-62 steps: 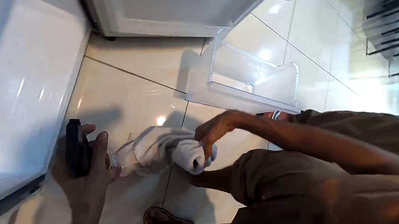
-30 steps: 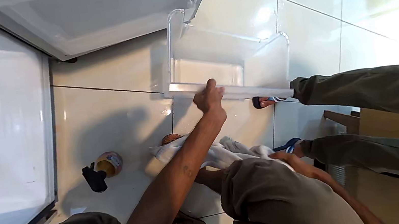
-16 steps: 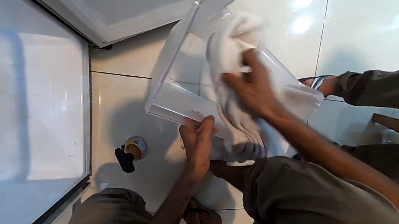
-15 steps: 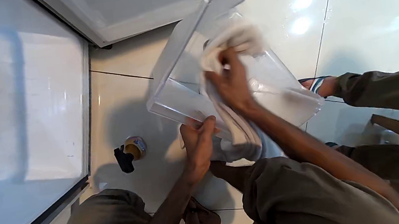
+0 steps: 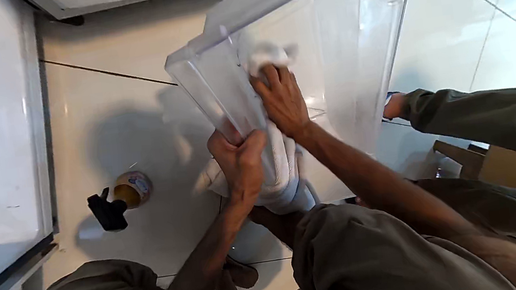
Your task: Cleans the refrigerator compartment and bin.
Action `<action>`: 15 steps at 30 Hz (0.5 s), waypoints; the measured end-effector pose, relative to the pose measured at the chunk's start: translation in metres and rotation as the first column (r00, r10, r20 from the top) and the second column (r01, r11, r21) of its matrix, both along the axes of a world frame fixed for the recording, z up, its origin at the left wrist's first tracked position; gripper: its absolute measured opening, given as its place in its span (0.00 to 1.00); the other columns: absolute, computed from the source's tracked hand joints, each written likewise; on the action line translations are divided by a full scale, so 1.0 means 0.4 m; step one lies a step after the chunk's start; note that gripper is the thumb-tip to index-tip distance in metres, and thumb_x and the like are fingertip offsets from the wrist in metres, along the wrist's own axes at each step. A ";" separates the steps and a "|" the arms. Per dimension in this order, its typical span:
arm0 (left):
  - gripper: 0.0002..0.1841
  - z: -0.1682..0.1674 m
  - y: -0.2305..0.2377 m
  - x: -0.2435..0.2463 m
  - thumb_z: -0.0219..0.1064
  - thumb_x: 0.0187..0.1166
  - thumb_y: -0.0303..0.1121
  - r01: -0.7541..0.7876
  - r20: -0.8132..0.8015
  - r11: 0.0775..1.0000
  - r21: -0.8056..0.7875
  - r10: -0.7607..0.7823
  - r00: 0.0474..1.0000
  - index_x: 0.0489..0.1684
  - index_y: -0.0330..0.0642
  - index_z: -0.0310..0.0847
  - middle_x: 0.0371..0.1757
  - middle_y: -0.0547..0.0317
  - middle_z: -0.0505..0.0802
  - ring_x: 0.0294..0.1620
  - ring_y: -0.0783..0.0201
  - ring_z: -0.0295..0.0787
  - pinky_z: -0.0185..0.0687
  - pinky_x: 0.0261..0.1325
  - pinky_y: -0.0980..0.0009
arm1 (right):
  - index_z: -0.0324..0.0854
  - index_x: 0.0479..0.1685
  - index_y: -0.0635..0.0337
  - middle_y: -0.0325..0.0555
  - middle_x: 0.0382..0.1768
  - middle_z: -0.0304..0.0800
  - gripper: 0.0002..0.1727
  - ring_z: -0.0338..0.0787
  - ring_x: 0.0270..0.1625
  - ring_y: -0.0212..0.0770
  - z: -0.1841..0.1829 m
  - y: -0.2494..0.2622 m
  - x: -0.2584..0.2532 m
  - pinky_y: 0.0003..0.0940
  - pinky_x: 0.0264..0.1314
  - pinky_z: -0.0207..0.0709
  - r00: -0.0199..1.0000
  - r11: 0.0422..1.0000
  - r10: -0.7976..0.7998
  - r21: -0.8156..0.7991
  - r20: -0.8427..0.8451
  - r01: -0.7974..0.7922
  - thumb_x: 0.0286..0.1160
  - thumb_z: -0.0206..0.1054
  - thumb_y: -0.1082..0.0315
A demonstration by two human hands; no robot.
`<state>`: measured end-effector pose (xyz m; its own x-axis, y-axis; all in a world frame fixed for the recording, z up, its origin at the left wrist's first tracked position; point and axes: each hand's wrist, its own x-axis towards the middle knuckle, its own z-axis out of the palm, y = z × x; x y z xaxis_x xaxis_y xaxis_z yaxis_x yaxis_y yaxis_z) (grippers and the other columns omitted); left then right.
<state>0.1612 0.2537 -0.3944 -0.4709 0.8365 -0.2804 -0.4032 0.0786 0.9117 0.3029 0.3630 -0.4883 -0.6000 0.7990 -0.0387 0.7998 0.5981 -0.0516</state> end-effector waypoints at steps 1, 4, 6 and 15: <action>0.10 -0.006 -0.003 -0.004 0.64 0.58 0.20 -0.005 0.005 1.000 0.013 0.005 1.000 0.24 0.51 0.76 0.19 0.68 0.82 0.14 0.76 0.73 0.70 0.15 0.80 | 0.83 0.65 0.54 0.66 0.68 0.79 0.21 0.80 0.69 0.70 -0.015 -0.073 0.059 0.61 0.60 0.81 0.997 0.993 -0.066 -0.101 0.035 0.069 0.74 0.64 0.78; 0.11 -0.013 -0.019 0.000 0.63 0.57 0.19 -0.034 0.077 0.998 0.060 0.030 0.997 0.25 0.52 0.76 0.20 0.69 0.82 0.15 0.76 0.75 0.73 0.17 0.80 | 0.81 0.65 0.57 0.69 0.72 0.73 0.23 0.84 0.63 0.72 -0.055 -0.258 0.201 0.62 0.47 0.87 0.925 0.880 -0.338 -0.289 0.175 0.377 0.69 0.72 0.79; 0.12 -0.020 -0.018 0.010 0.64 0.53 0.18 -0.052 0.132 0.994 0.101 0.038 0.991 0.22 0.51 0.77 0.19 0.69 0.84 0.17 0.76 0.78 0.75 0.18 0.80 | 0.81 0.62 0.56 0.68 0.73 0.72 0.26 0.87 0.57 0.72 -0.057 -0.265 0.197 0.63 0.38 0.86 0.859 0.794 -0.464 -0.328 0.219 0.512 0.60 0.77 0.78; 0.06 0.019 -0.031 -0.006 0.76 0.75 0.34 0.003 0.134 0.973 0.233 -0.035 0.990 0.42 0.57 0.84 0.29 0.74 0.91 0.23 0.79 0.84 0.84 0.27 0.80 | 0.78 0.66 0.62 0.51 0.51 0.88 0.22 0.88 0.48 0.42 0.166 -0.038 -0.017 0.45 0.47 0.85 0.444 0.244 -0.891 -0.922 -0.091 0.300 0.69 0.68 0.72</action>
<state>0.1588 0.2415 -0.3867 -0.4247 0.8946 -0.1387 -0.5255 -0.1188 0.8425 0.2960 0.3477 -0.4221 -0.0598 0.7149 -0.6967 0.4911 -0.5866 -0.6440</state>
